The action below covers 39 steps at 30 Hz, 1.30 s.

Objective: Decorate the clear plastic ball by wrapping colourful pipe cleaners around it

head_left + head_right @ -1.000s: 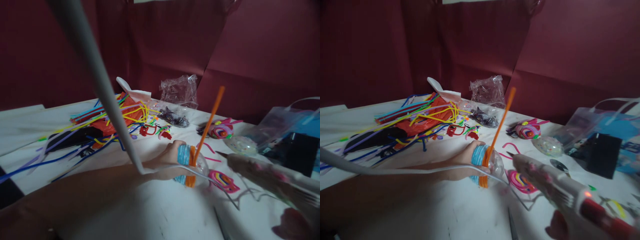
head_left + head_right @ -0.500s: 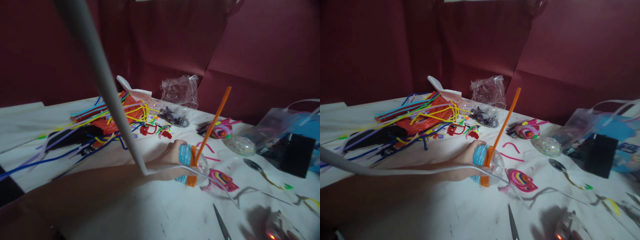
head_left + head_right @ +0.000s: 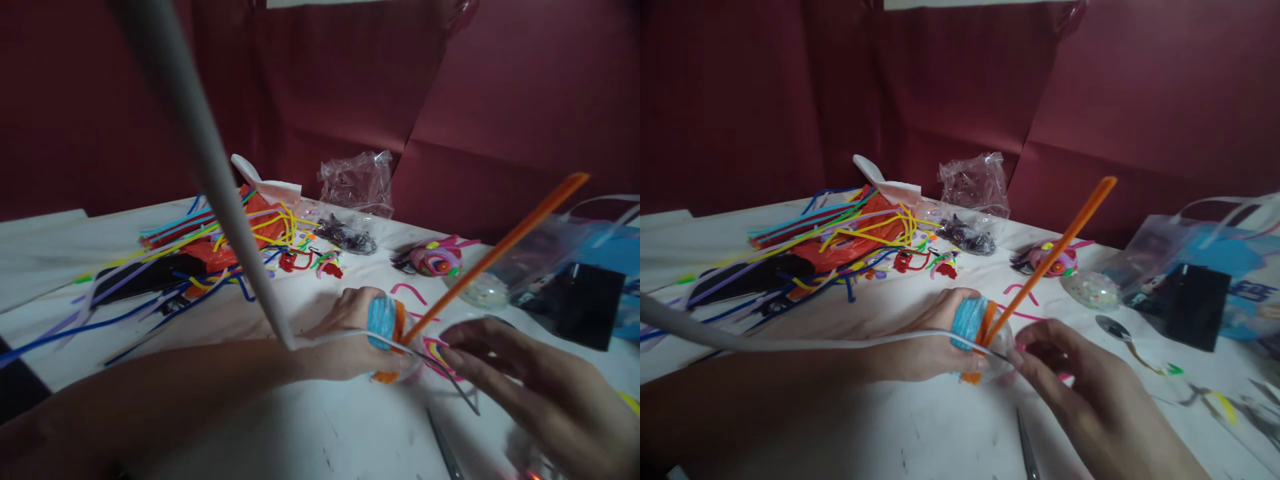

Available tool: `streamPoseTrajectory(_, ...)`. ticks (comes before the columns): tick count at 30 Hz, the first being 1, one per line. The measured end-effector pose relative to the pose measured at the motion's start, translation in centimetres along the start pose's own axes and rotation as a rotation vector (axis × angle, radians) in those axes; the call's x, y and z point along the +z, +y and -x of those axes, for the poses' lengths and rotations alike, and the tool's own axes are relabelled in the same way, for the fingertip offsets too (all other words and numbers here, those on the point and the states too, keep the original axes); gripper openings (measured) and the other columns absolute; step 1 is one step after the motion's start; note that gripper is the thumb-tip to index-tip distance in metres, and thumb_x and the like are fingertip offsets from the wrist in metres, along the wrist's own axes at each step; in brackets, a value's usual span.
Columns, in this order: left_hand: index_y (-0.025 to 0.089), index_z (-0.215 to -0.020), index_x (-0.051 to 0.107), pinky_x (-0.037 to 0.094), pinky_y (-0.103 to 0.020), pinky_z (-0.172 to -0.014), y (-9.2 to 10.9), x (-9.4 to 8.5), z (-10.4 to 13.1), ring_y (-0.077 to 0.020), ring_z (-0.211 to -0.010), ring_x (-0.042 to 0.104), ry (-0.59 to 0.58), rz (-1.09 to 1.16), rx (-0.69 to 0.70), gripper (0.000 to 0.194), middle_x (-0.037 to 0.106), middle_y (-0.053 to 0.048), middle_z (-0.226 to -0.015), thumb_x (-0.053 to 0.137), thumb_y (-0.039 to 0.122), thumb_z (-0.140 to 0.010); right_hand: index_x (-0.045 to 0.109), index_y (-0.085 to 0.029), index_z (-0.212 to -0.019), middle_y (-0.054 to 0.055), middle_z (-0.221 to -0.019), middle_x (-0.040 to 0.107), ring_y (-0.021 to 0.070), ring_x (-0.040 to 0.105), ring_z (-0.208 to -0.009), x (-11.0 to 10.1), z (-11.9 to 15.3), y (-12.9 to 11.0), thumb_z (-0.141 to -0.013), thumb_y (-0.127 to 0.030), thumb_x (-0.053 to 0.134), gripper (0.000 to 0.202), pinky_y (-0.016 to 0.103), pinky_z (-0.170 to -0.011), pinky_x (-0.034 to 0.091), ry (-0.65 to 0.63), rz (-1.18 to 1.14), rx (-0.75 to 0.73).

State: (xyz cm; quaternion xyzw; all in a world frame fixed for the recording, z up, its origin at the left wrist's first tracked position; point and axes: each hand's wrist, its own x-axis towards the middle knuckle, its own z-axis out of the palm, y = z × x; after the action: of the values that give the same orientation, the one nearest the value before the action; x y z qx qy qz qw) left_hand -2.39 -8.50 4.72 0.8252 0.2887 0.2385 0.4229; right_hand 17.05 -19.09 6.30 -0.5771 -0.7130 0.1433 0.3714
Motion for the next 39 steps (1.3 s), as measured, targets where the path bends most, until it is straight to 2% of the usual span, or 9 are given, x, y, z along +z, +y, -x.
streamPoseTrajectory(2,0.025,-0.112,0.046,0.04,-0.044,-0.088,0.1,0.0,0.0,-0.0271,-0.108,0.044,0.001,-0.009,0.009,0.06,0.048,-0.007,-0.115,0.07,0.042,-0.059,0.065,-0.024,-0.079,0.006,-0.076,0.061,0.0265,0.061,-0.068,0.7,-2.3,-1.3,-0.083,-0.07,0.062,0.047,0.024,-0.05,0.055,0.004,-0.186,0.048)
streamPoseTrajectory(4,0.025,-0.11,0.047,0.041,-0.043,-0.086,0.1,0.0,-0.1,-0.0269,-0.106,0.045,-0.003,-0.023,0.02,0.059,0.05,-0.007,-0.111,0.07,0.044,-0.058,0.065,-0.021,-0.073,0.006,-0.07,0.06,0.027,0.06,-0.065,1.3,-3.5,-1.9,-0.077,-0.072,0.066,0.052,0.024,-0.049,0.054,-0.053,-0.217,0.07)
streamPoseTrajectory(7,0.025,-0.109,0.048,0.043,-0.042,-0.083,0.0,-0.1,-0.2,-0.0271,-0.105,0.046,-0.016,-0.029,0.044,0.06,0.049,-0.007,-0.108,0.07,0.046,-0.058,0.068,-0.02,-0.072,0.005,-0.067,0.061,0.0253,0.059,-0.06,1.7,-3.9,-2.1,-0.073,-0.071,0.07,0.051,0.022,-0.048,0.052,-0.075,-0.251,0.119)
streamPoseTrajectory(11,0.026,-0.112,0.046,0.043,-0.042,-0.084,-0.2,-0.1,-0.2,-0.0265,-0.106,0.046,-0.024,-0.02,0.061,0.061,0.047,-0.006,-0.111,0.069,0.047,-0.059,0.068,-0.02,-0.064,0.005,-0.062,0.059,0.0227,0.056,-0.053,1.6,-4.1,-2.6,-0.067,-0.066,0.078,0.047,0.023,-0.057,0.054,-0.118,-0.382,0.191)
streamPoseTrajectory(14,0.027,-0.115,0.044,0.042,-0.043,-0.087,-0.4,0.0,-0.1,-0.027,-0.107,0.044,-0.03,-0.018,0.053,0.065,0.046,-0.006,-0.113,0.068,0.048,-0.059,0.067,-0.02,-0.06,0.005,-0.059,0.057,0.0219,0.054,-0.053,1.5,-4.4,-2.7,-0.063,-0.065,0.081,0.048,0.021,-0.058,0.054,-0.124,-0.406,0.229)
streamPoseTrajectory(23,0.025,-0.118,0.043,0.042,-0.042,-0.086,-0.3,-0.1,-0.2,-0.027,-0.106,0.045,-0.042,-0.029,0.055,0.068,0.046,-0.008,-0.113,0.069,0.046,-0.059,0.064,-0.024,-0.058,0.005,-0.06,0.058,0.0226,0.055,-0.052,1.7,-4.6,-2.2,-0.062,-0.066,0.078,0.045,0.023,-0.055,0.055,-0.105,-0.445,0.238)
streamPoseTrajectory(30,0.024,-0.117,0.043,0.044,-0.037,-0.083,0.0,-0.2,-0.2,-0.0251,-0.104,0.048,-0.064,-0.05,0.061,0.065,0.046,-0.007,-0.113,0.067,0.041,-0.059,0.067,-0.027,-0.064,0.006,-0.07,0.061,0.0292,0.059,-0.065,1.5,-5.0,-0.8,-0.063,-0.045,0.085,0.026,0.027,-0.058,0.054,-0.189,-0.471,0.237)
streamPoseTrajectory(34,0.025,-0.119,0.042,0.042,-0.041,-0.089,-0.3,0.2,-0.1,-0.0273,-0.111,0.044,-0.055,-0.018,0.058,0.07,0.043,-0.008,-0.118,0.069,0.043,-0.057,0.068,-0.028,-0.069,0.006,-0.073,0.062,0.0299,0.059,-0.065,1.3,-4.9,0.0,-0.069,-0.047,0.083,0.024,0.031,-0.059,0.053,-0.216,-0.509,0.237)
streamPoseTrajectory(39,0.025,-0.121,0.041,0.04,-0.043,-0.092,-0.6,0.3,-0.1,-0.0278,-0.112,0.043,-0.06,0.003,0.065,0.073,0.041,-0.009,-0.122,0.069,0.044,-0.056,0.069,-0.024,-0.07,0.006,-0.073,0.062,0.0273,0.06,-0.065,1.2,-5.4,0.5,-0.068,-0.049,0.086,0.03,0.026,-0.059,0.052,-0.247,-0.562,0.202)
